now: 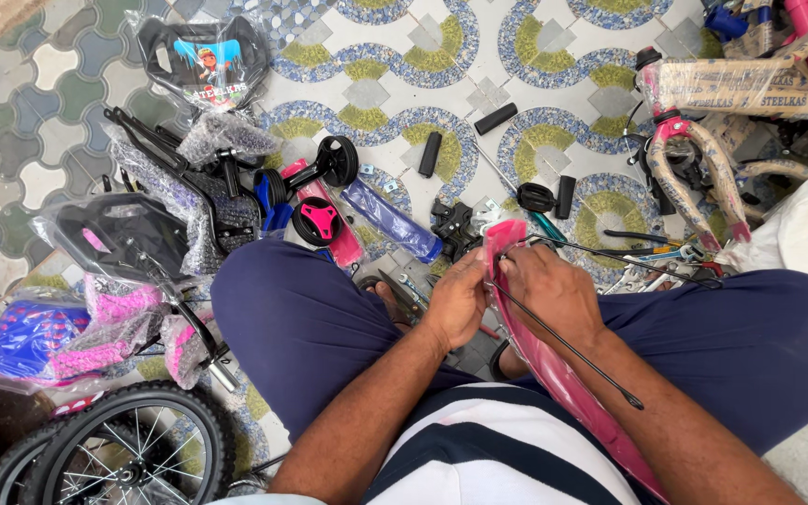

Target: The person unpacks various bicycle parts from plastic bags and boxes, including a pink fender and blue components, and uses pliers to cut a plastic tie.

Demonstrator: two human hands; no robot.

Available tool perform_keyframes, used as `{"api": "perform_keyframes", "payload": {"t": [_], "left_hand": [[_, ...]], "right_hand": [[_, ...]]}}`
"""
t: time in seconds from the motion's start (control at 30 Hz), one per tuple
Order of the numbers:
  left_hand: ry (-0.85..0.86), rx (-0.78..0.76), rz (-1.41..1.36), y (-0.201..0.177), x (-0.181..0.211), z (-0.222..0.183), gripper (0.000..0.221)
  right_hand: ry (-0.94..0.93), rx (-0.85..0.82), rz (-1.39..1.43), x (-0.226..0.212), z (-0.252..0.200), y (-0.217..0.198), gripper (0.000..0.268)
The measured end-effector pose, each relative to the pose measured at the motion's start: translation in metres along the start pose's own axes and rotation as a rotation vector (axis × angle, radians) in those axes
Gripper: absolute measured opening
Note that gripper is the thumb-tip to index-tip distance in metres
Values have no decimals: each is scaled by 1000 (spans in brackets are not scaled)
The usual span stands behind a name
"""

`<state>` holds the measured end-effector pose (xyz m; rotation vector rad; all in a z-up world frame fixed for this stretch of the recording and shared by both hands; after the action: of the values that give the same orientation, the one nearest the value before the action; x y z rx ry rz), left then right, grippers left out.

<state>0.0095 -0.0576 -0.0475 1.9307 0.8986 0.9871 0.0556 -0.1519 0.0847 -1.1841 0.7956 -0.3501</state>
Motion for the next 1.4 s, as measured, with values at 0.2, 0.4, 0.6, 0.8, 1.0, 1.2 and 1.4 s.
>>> {"api": "perform_keyframes", "payload": {"t": [0.2,0.4,0.6,0.8,1.0,1.2,1.4], "left_hand": [[82,42,126,-3,17,-5,38],[-5,251,955,23,73,-43,35],[126,539,1376,36,93,-58,40],[98,613,1337,19,87,-56,33],[113,627,1345,15,85,-55,33],[110,537,1539,25,84,-56,34],[8,540,1556,19,83,-55,36]], "right_hand": [[-69,8,30,-6,5,-4,20],[-40,-49,43,-11,6,14,16],[-155,9,124,-23,12,16,20],[-456,-59,-90,-34,6,-13,31],[-482,-221,-638,-50,20,-40,93],[-280,-500,-421,-38,30,-30,115],[-267,-156,-339,-52,23,-31,94]]}}
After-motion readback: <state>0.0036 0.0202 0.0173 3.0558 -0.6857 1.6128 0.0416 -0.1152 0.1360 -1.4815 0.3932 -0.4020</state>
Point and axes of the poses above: each hand's wrist, its own z-axis towards the middle knuckle, its own y-axis out of the palm, x = y × z, the point moved 5 cm from there along z, towards the middle knuckle, and after that the axes turned 12 degrees about -y, right-handed, at the moved point
